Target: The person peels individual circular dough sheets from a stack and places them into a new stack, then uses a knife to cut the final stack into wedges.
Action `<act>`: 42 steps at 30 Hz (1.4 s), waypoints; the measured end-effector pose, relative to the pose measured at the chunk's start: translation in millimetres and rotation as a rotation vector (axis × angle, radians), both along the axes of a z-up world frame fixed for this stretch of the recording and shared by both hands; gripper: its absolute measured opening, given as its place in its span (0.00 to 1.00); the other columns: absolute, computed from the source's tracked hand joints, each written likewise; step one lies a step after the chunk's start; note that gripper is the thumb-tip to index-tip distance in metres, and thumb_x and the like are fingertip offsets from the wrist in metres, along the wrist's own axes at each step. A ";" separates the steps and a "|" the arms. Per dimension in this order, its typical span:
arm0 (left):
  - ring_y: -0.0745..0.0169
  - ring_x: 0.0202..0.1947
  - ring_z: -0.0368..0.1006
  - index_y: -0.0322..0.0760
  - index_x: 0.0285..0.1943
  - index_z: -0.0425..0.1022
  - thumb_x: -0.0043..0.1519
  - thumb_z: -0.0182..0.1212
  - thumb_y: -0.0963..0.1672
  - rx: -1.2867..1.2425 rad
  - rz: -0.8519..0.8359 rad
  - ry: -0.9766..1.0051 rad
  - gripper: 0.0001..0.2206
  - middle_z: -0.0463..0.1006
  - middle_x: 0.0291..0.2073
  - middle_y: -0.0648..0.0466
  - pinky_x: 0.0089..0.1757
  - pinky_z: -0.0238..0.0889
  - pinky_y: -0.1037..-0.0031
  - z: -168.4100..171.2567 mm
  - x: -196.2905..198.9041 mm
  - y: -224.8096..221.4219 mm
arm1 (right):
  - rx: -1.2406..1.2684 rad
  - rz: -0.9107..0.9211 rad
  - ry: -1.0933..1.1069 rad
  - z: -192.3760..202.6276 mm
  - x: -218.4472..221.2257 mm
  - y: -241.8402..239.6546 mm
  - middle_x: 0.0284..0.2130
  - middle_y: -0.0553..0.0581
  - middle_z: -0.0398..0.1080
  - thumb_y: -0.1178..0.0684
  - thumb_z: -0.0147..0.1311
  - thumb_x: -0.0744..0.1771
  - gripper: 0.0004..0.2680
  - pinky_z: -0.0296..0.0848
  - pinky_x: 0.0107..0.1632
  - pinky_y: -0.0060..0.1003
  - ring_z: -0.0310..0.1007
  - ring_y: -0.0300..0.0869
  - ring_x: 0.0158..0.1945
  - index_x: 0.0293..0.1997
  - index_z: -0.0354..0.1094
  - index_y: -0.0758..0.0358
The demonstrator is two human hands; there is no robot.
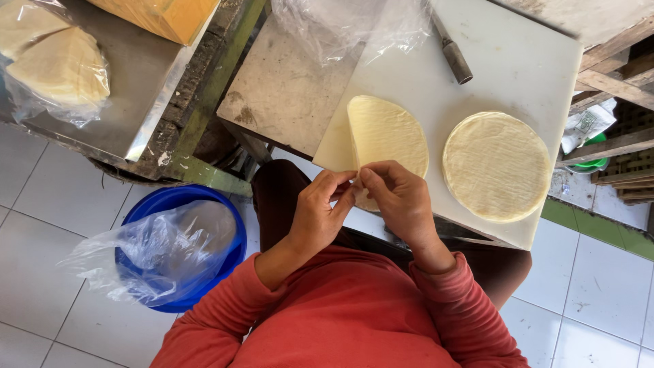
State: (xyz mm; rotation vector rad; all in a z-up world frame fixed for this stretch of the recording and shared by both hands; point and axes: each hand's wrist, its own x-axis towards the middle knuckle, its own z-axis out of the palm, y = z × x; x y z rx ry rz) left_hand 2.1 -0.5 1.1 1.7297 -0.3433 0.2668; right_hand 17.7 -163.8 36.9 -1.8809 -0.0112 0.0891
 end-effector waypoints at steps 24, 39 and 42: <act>0.59 0.42 0.79 0.33 0.81 0.48 0.67 0.65 0.39 0.151 -0.023 -0.209 0.35 0.79 0.41 0.49 0.45 0.75 0.71 -16.3 5.0 5.8 | 0.066 0.044 0.064 -10.8 -0.9 -7.6 0.37 0.52 0.76 0.58 0.53 0.70 0.07 0.75 0.45 0.28 0.75 0.32 0.41 0.50 0.70 0.69; 0.59 0.40 0.77 0.31 0.70 0.64 0.66 0.64 0.37 0.099 0.132 -0.084 0.23 0.75 0.43 0.47 0.40 0.74 0.72 -16.5 4.1 -4.7 | 0.054 -0.022 -0.111 -21.4 -5.2 3.7 0.36 0.54 0.77 0.59 0.55 0.70 0.05 0.79 0.42 0.28 0.77 0.33 0.39 0.48 0.64 0.68; 0.59 0.37 0.77 0.32 0.68 0.68 0.64 0.66 0.37 0.097 0.125 -0.103 0.22 0.75 0.40 0.48 0.38 0.74 0.73 -3.3 11.6 -6.7 | 0.161 -0.027 -0.072 -12.1 0.2 5.3 0.39 0.54 0.76 0.59 0.59 0.68 0.08 0.78 0.44 0.28 0.77 0.33 0.41 0.50 0.66 0.68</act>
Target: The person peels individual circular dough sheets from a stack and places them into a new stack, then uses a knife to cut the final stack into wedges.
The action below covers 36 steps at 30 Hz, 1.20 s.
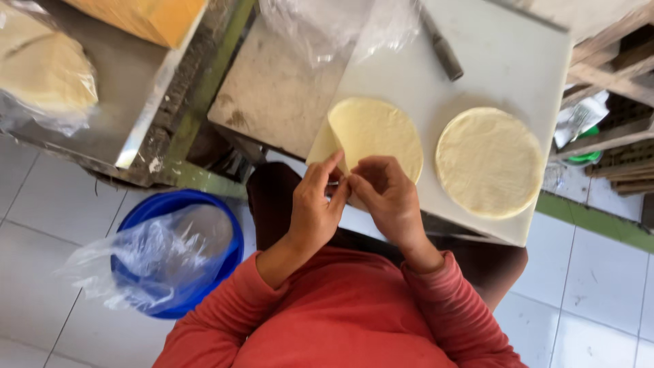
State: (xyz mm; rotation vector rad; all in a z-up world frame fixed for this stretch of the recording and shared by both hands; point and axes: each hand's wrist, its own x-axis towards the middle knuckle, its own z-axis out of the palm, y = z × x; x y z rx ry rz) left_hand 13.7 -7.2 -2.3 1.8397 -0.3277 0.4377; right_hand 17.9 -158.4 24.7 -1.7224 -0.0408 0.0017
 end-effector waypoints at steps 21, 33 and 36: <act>0.57 0.36 0.79 0.28 0.57 0.74 0.62 0.66 0.39 0.064 0.046 0.097 0.15 0.77 0.42 0.45 0.36 0.75 0.72 2.1 20.7 4.6 | -0.156 0.017 -0.049 2.6 10.3 3.7 0.44 0.58 0.75 0.54 0.62 0.66 0.17 0.79 0.44 0.32 0.79 0.37 0.45 0.58 0.64 0.71; 0.57 0.33 0.80 0.25 0.55 0.75 0.62 0.62 0.38 -0.019 0.065 0.223 0.13 0.81 0.39 0.44 0.35 0.74 0.71 6.1 19.7 11.5 | -0.205 -0.156 -0.090 2.5 14.6 -1.9 0.34 0.53 0.77 0.58 0.55 0.69 0.05 0.75 0.39 0.29 0.74 0.35 0.35 0.48 0.72 0.66; 0.55 0.34 0.79 0.21 0.59 0.72 0.59 0.64 0.38 0.111 0.072 0.106 0.19 0.80 0.43 0.40 0.35 0.72 0.71 12.8 25.9 7.1 | -0.223 0.048 -0.383 0.6 7.1 0.0 0.41 0.58 0.72 0.61 0.57 0.69 0.04 0.75 0.43 0.31 0.75 0.37 0.41 0.47 0.71 0.67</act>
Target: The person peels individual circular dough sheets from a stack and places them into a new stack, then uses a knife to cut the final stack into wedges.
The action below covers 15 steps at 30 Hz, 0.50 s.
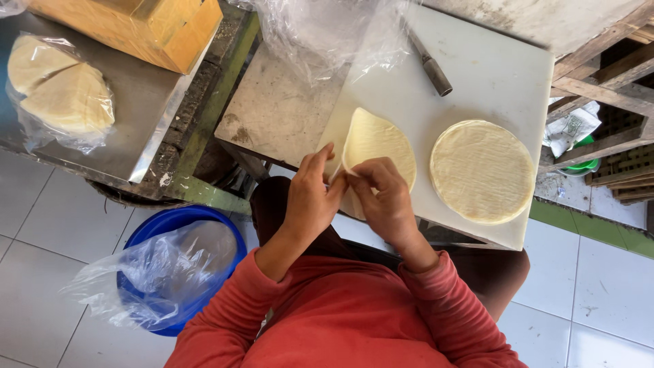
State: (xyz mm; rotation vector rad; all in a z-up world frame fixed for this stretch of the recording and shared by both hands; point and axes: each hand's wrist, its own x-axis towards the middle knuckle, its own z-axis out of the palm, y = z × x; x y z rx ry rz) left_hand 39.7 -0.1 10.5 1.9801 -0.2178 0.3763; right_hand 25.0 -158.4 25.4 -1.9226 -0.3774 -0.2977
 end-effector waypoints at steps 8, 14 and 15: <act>0.56 0.39 0.84 0.29 0.58 0.77 0.62 0.57 0.36 -0.198 -0.024 0.099 0.15 0.85 0.42 0.42 0.41 0.75 0.72 -1.1 15.1 6.4 | 0.107 -0.230 0.278 -7.2 -0.2 -23.3 0.39 0.56 0.77 0.58 0.53 0.71 0.05 0.76 0.45 0.32 0.76 0.36 0.41 0.50 0.70 0.67; 0.48 0.39 0.81 0.29 0.58 0.75 0.61 0.63 0.37 0.020 -0.076 -0.149 0.16 0.82 0.43 0.40 0.39 0.75 0.68 2.0 15.8 0.1 | -0.015 -0.138 0.224 2.9 1.8 -15.3 0.40 0.56 0.77 0.56 0.57 0.67 0.12 0.77 0.43 0.32 0.77 0.36 0.40 0.55 0.65 0.68; 0.50 0.38 0.82 0.31 0.57 0.76 0.62 0.64 0.38 0.029 -0.101 -0.148 0.14 0.82 0.43 0.41 0.38 0.75 0.68 3.9 18.0 -3.2 | -0.031 -0.099 0.195 7.1 1.7 -11.7 0.41 0.56 0.76 0.56 0.58 0.66 0.15 0.78 0.43 0.32 0.78 0.36 0.40 0.56 0.63 0.69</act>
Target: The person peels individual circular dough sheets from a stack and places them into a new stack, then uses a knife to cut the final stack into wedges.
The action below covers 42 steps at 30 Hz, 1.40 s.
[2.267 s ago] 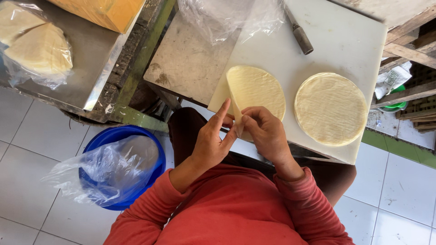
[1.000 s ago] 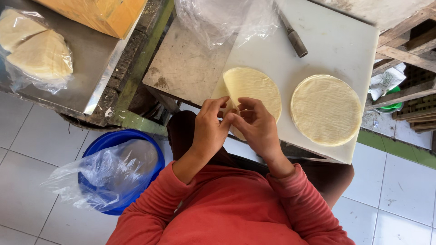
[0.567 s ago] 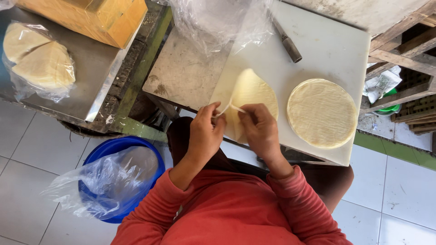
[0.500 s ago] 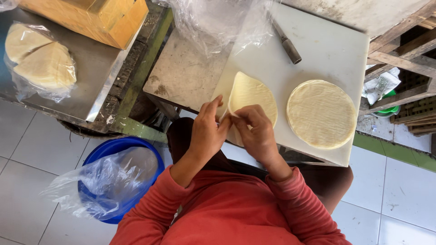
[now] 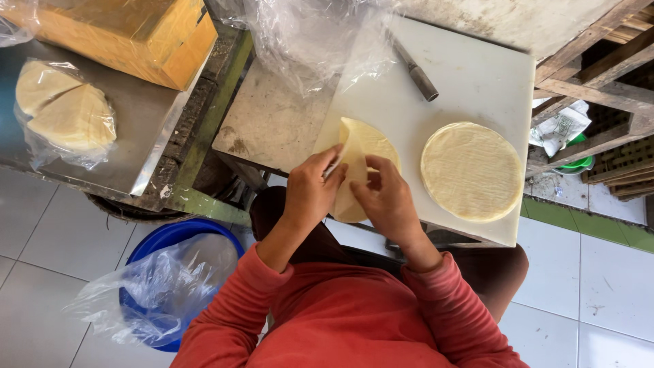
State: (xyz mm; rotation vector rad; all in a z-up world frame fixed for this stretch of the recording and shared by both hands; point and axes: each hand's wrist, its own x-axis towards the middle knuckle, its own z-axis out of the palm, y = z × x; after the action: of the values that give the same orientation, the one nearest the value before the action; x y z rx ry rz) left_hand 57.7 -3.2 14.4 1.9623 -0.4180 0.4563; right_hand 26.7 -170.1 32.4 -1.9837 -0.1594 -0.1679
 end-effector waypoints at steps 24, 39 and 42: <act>0.76 0.26 0.60 0.33 0.42 0.77 0.71 0.55 0.51 -0.598 -0.019 0.385 0.17 0.71 0.26 0.61 0.30 0.57 0.80 -3.1 26.4 -9.7 | 0.431 -0.304 -0.034 4.5 9.1 -32.2 0.31 0.47 0.65 0.51 0.47 0.75 0.09 0.61 0.34 0.25 0.59 0.28 0.32 0.46 0.68 0.65; 0.59 0.24 0.64 0.30 0.38 0.74 0.70 0.57 0.47 -0.187 0.052 0.397 0.15 0.74 0.23 0.50 0.30 0.63 0.69 -2.1 102.3 -11.0 | 0.814 -0.341 -0.152 53.2 -31.6 -121.7 0.41 0.57 0.74 0.55 0.46 0.74 0.07 0.77 0.46 0.34 0.75 0.40 0.42 0.52 0.67 0.67; 0.48 0.25 0.69 0.30 0.39 0.74 0.69 0.57 0.47 0.039 0.049 0.349 0.14 0.75 0.24 0.43 0.33 0.65 0.62 -8.3 108.3 -19.8 | 0.953 -0.174 -0.205 66.5 -43.7 -144.9 0.42 0.62 0.73 0.57 0.47 0.79 0.06 0.75 0.47 0.37 0.74 0.44 0.42 0.51 0.64 0.70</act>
State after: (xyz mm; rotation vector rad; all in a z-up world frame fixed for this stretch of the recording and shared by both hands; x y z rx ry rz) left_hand 166.0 -23.0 6.1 2.0439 -0.1572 0.1310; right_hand -17.0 -315.0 98.9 -1.0246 -0.0215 -0.4649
